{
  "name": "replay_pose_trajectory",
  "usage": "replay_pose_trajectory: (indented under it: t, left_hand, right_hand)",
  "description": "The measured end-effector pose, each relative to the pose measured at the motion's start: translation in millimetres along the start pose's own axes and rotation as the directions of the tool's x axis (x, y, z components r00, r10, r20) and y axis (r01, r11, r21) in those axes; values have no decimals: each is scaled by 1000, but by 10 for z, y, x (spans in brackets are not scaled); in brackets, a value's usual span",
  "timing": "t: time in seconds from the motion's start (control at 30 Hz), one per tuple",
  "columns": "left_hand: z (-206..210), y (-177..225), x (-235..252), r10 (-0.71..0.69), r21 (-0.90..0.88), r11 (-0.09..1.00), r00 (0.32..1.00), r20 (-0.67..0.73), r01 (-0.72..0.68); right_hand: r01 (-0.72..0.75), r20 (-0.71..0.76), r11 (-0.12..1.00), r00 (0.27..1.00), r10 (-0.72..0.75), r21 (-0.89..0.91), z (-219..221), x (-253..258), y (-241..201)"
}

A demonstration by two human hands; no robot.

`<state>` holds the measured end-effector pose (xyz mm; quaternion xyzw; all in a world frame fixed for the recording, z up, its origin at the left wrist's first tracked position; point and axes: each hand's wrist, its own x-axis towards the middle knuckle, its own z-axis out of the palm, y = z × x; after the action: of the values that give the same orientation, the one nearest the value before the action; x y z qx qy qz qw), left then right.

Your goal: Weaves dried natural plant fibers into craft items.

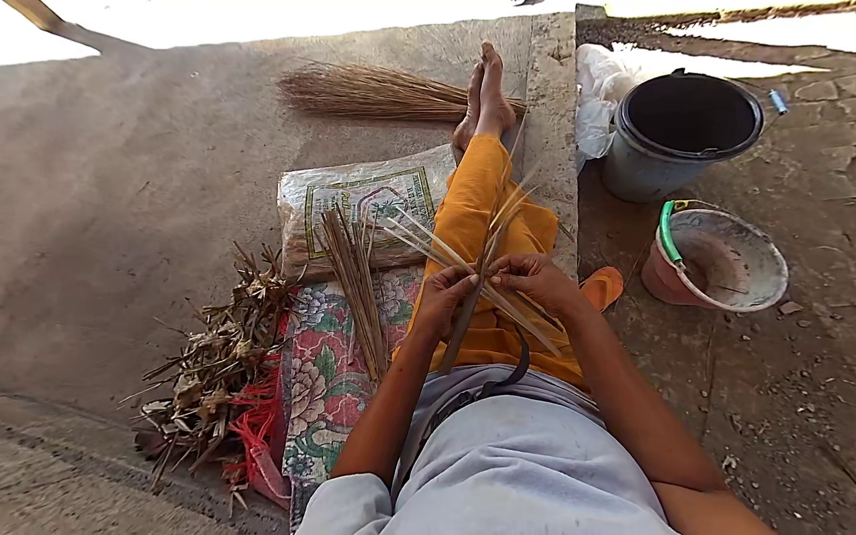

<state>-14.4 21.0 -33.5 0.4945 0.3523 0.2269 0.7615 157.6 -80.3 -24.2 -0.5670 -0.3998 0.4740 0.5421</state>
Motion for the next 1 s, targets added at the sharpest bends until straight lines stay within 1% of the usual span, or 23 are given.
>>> replay_pose_trajectory:
  t: [0.13,0.27,0.4,0.47,0.53,0.63,0.7,0.77,0.87,1.0]
  left_hand:
    - [16,22,-12,-21,6,1000,1000,2,21]
    - [31,44,-24,11,1,1000,999,45,-11]
    - [78,36,-15,33,-5,999,999,40,-32]
    - [102,45,-17,33,-3,999,998,45,-33]
    - [130,56,-23,38,11,999,998,51,-39]
    - [183,84,-35,48,58,997,996,69,-52]
    - [198,94,-32,65,95,993,993,96,-74]
    - [202,97,-28,82,112,989,990,118,-95]
    - [215,90,-31,104,120,986,988,111,-118]
    - [233,64,-31,110,130,985,993,51,-116]
  right_hand:
    - [-14,55,999,998,16,-41,-63,-14,27]
    - [-40,66,999,997,41,-16,-109,-33,28]
    - [-50,80,999,996,50,4,-110,-29,16]
    - [-62,49,998,997,64,-26,-89,-29,4]
    - [-83,-12,995,997,82,-58,-50,-45,-33]
    - [-57,-109,998,992,59,18,31,-71,-87]
    - [-20,-140,998,990,28,59,57,-82,-80]
    - [-5,-146,997,989,16,71,58,-78,-70]
    - [-14,-125,997,992,23,70,44,-77,-64]
    - [-22,-88,996,996,30,83,23,-56,-33]
